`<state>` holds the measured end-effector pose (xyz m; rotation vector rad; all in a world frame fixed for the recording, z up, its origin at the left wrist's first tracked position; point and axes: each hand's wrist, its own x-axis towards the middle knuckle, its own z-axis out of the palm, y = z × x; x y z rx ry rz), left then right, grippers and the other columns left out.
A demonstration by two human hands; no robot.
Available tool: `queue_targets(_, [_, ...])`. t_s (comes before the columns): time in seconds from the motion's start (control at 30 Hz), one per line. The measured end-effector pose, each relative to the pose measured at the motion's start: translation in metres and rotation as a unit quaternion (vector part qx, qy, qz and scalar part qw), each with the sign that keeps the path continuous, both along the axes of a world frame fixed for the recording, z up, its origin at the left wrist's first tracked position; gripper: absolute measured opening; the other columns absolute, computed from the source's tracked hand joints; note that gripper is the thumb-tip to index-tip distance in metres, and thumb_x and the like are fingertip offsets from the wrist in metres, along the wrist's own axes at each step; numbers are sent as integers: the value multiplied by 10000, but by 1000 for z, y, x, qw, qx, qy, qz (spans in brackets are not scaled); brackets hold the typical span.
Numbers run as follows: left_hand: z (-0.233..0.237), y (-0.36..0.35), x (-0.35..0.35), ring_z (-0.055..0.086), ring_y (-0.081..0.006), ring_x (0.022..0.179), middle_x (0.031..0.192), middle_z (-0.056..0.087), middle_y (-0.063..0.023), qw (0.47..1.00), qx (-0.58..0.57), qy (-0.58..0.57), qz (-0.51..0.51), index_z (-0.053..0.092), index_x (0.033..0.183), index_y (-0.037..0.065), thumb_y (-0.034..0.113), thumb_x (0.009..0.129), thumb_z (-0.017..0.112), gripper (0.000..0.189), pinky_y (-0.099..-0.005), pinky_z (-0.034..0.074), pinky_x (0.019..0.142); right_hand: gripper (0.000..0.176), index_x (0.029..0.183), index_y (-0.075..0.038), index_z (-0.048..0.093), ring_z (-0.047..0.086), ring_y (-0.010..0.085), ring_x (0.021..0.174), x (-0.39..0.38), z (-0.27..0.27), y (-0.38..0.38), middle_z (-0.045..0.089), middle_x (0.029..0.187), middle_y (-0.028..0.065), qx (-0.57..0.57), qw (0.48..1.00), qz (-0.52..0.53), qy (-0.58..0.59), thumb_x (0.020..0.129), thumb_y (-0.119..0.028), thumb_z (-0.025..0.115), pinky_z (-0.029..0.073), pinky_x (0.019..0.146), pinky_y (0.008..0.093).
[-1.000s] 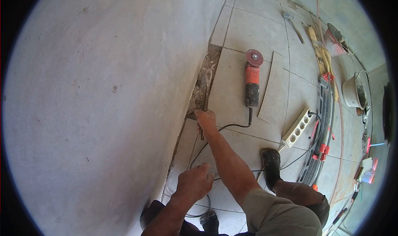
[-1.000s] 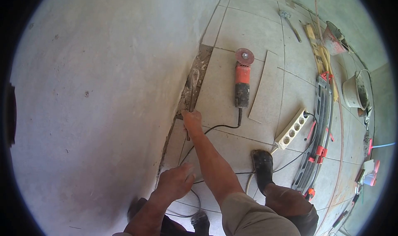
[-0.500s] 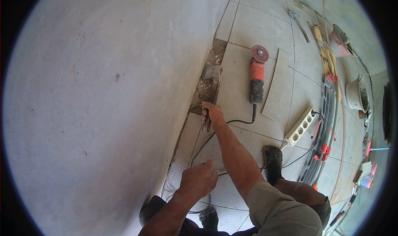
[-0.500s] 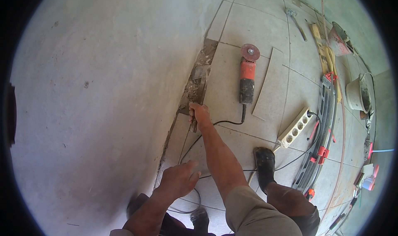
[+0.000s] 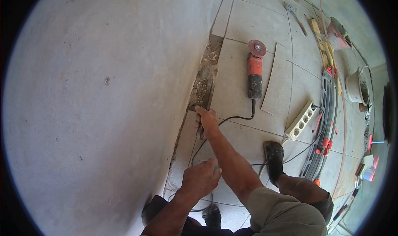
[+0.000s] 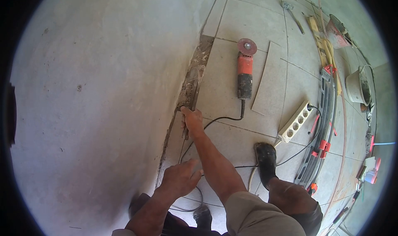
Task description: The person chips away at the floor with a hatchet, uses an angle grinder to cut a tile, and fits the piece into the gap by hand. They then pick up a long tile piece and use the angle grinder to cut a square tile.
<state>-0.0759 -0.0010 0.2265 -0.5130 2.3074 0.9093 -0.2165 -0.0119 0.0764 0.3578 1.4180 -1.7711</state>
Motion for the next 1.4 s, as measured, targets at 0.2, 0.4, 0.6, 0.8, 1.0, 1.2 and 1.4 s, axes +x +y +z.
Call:
queue_targets(0.2, [-7,0,3,637,-394,858,878,659,-206,999,-6,36,29,541,1143,67,330,903,539,356,-489,481,768,216,707,-51,546,510,182,463,24,-7,6,502,567,43,33,998,24,-52,826,-212,626,429,441,343])
queue_targets(0.4, [-2,0,8,640,-390,866,928,666,-215,998,-27,44,37,574,1165,70,307,895,547,360,-464,492,786,241,709,-34,547,522,178,461,-6,24,20,499,571,35,1,999,-3,49,845,-223,612,447,446,337])
queue_targets(0.6, [11,-2,4,656,-340,817,957,676,-184,983,-6,129,130,593,1162,61,281,881,572,357,-424,508,761,218,709,-61,520,491,187,452,1,-26,-24,466,565,32,-62,995,-76,-20,842,-202,619,420,439,351])
queue_targets(0.8, [2,-7,4,662,-306,773,929,681,-165,960,-13,234,150,605,1144,51,234,876,604,325,-387,520,702,204,697,-62,526,466,157,468,47,-18,9,474,573,27,-14,996,-10,-84,834,-180,622,391,436,333])
queue_targets(1.0, [11,-10,9,665,-299,765,927,682,-167,972,-5,186,147,609,1139,46,236,880,605,321,-383,525,688,216,699,-77,513,478,155,465,-19,18,-4,465,563,14,-98,984,-121,84,859,-184,610,400,447,323])
queue_targets(1.2, [9,-9,0,671,-294,774,950,683,-165,967,6,207,150,609,1137,45,244,877,613,328,-373,530,677,234,677,-96,478,430,175,441,47,-45,-26,425,553,17,-30,989,-51,-132,852,-181,607,355,436,340])
queue_targets(1.4, [9,-11,10,665,-300,755,943,681,-165,969,7,192,154,608,1137,42,249,875,609,333,-385,526,675,191,724,-104,473,404,127,439,35,-7,9,421,564,-2,-24,996,-67,-51,848,-167,604,344,423,301])
